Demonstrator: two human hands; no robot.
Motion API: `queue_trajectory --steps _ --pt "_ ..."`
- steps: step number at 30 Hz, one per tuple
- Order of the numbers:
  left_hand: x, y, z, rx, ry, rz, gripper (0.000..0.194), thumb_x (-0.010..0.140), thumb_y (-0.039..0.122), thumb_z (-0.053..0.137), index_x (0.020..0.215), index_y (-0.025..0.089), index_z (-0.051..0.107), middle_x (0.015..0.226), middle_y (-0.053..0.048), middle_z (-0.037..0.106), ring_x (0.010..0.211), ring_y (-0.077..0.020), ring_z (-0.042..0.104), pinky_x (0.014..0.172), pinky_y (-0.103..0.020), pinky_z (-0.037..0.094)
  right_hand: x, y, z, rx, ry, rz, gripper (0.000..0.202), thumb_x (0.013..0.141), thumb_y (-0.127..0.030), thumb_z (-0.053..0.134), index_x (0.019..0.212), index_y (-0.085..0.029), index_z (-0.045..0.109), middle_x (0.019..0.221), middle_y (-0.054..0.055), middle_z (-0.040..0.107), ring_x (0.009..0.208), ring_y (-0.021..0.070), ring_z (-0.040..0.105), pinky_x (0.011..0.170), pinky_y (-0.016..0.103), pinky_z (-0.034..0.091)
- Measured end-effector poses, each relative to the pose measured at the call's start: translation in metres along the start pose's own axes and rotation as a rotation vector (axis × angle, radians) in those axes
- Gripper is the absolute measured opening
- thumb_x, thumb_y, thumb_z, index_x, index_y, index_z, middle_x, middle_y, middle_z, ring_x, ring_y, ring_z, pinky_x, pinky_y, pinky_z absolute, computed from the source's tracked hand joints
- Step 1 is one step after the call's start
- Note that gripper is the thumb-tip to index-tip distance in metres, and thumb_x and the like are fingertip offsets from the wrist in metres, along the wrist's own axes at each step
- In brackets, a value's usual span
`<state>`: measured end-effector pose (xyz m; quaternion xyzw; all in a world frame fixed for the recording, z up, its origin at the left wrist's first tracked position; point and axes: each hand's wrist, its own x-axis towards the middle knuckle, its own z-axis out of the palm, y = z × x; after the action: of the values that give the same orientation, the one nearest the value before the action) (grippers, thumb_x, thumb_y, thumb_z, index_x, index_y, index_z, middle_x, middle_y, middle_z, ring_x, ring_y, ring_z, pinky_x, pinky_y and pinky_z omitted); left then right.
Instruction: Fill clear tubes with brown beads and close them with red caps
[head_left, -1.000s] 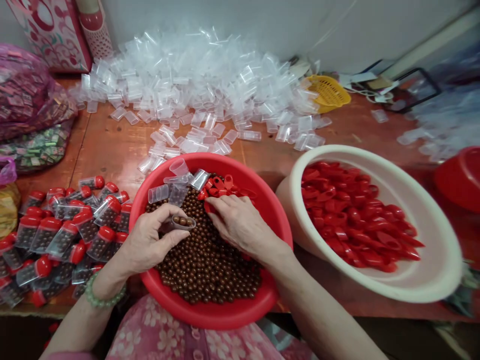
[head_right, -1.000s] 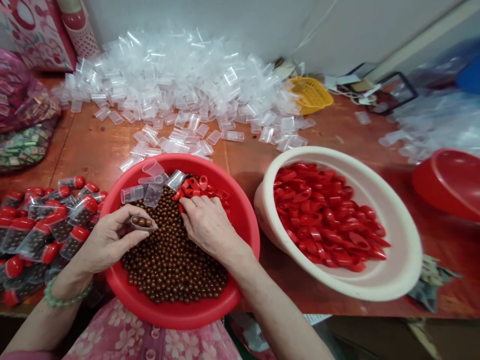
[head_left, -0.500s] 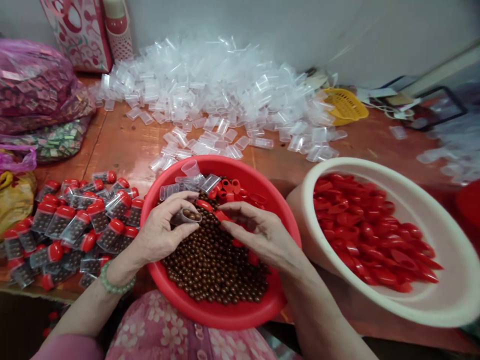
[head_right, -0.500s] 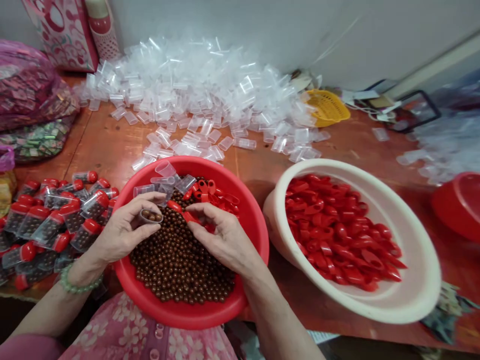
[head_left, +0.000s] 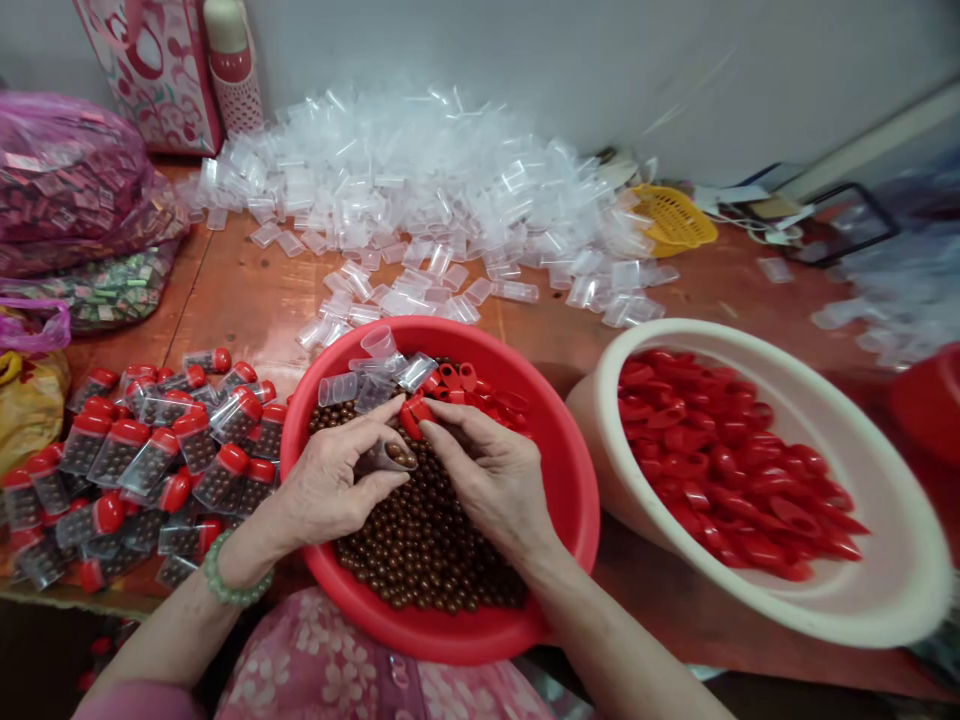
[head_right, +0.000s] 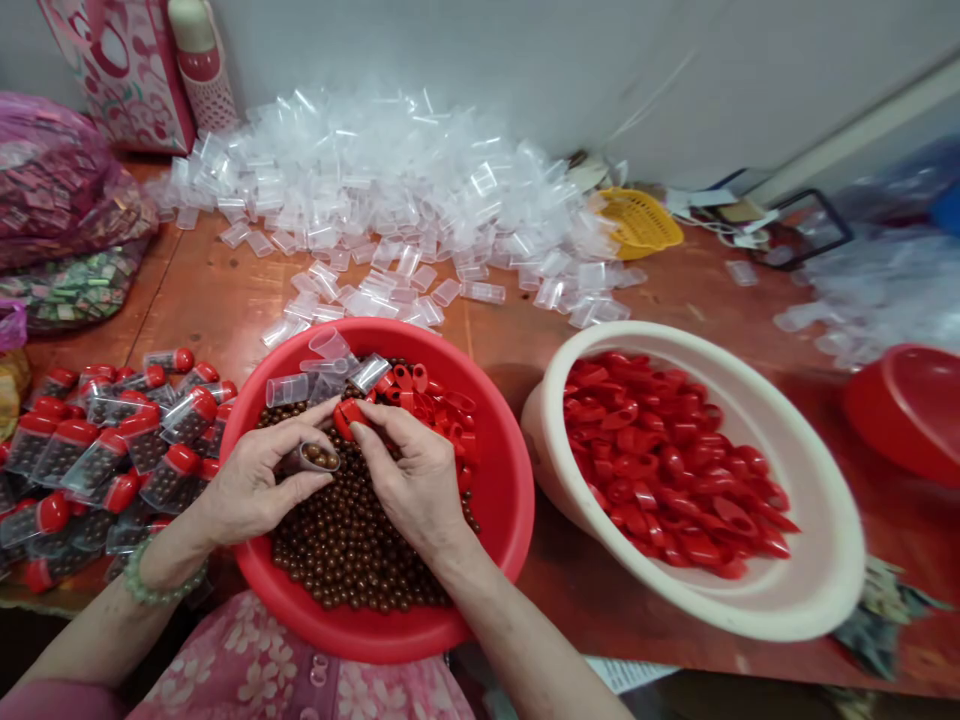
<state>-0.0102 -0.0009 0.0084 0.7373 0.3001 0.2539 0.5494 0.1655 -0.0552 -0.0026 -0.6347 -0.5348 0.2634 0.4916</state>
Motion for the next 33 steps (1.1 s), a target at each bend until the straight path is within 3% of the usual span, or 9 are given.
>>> queue_trajectory --steps 4,7,13,18,22,28,33 --pt "0.002 0.002 0.000 -0.075 0.010 -0.061 0.016 0.080 0.014 0.061 0.095 0.015 0.063 0.146 -0.017 0.048 0.124 -0.0277 0.057 0.101 -0.037 0.045 0.001 -0.002 0.006 -0.196 -0.058 -0.238 0.031 0.092 -0.020 0.052 0.119 -0.015 0.066 0.111 0.012 0.071 0.103 0.0205 0.068 0.093 0.035 0.054" --pt "0.002 0.002 0.001 -0.176 -0.019 -0.089 0.016 0.080 0.014 0.061 0.095 0.014 0.064 0.144 -0.016 0.051 0.124 -0.0270 0.057 0.104 -0.037 0.044 0.002 -0.003 0.006 -0.251 -0.163 -0.262 0.037 0.094 -0.022 0.047 0.127 -0.014 0.060 0.122 0.015 0.066 0.115 0.0216 0.063 0.100 0.037 0.051" --pt "0.005 -0.003 -0.001 -0.490 0.016 -0.224 0.028 0.083 0.023 0.064 0.109 0.015 0.063 0.129 -0.011 0.064 0.121 -0.0230 0.058 0.108 -0.037 0.040 0.001 -0.001 0.006 -0.007 -0.287 0.031 0.035 0.092 -0.028 0.051 0.126 -0.020 0.056 0.119 0.011 0.068 0.109 0.0209 0.065 0.096 0.039 0.053" --pt "0.008 -0.006 -0.005 -0.843 -0.007 -0.286 0.037 0.078 0.026 0.072 0.112 0.014 0.063 0.121 -0.011 0.067 0.115 -0.0226 0.061 0.104 -0.036 0.043 0.004 0.002 -0.001 0.273 -0.194 0.327 0.025 0.078 -0.040 0.071 0.085 -0.020 0.059 0.082 0.003 0.071 0.071 0.0139 0.065 0.065 0.026 0.053" --pt "0.009 -0.005 -0.006 -1.018 0.008 -0.364 0.036 0.071 0.016 0.075 0.105 0.014 0.065 0.118 -0.011 0.068 0.111 -0.0211 0.064 0.099 -0.034 0.047 0.008 0.000 -0.007 0.384 -0.227 0.475 0.030 0.069 -0.041 0.079 0.079 -0.018 0.062 0.061 -0.002 0.063 0.055 0.0103 0.057 0.054 0.022 0.046" --pt "0.013 -0.007 -0.003 -0.943 0.071 -0.358 0.034 0.067 0.012 0.077 0.098 0.012 0.066 0.102 -0.008 0.070 0.094 -0.0156 0.066 0.088 -0.029 0.050 0.009 -0.001 -0.004 0.427 -0.107 0.447 0.029 0.071 -0.043 0.077 0.081 -0.021 0.063 0.067 -0.001 0.068 0.059 0.0130 0.062 0.059 0.026 0.051" --pt "0.015 -0.007 0.000 -0.843 0.124 -0.358 0.043 0.062 0.015 0.082 0.101 0.013 0.064 0.092 -0.003 0.069 0.089 -0.0135 0.064 0.088 -0.027 0.046 0.006 -0.009 0.012 0.325 -0.104 0.341 0.022 0.076 -0.042 0.072 0.081 -0.021 0.069 0.075 0.001 0.072 0.068 0.0147 0.065 0.068 0.029 0.054"
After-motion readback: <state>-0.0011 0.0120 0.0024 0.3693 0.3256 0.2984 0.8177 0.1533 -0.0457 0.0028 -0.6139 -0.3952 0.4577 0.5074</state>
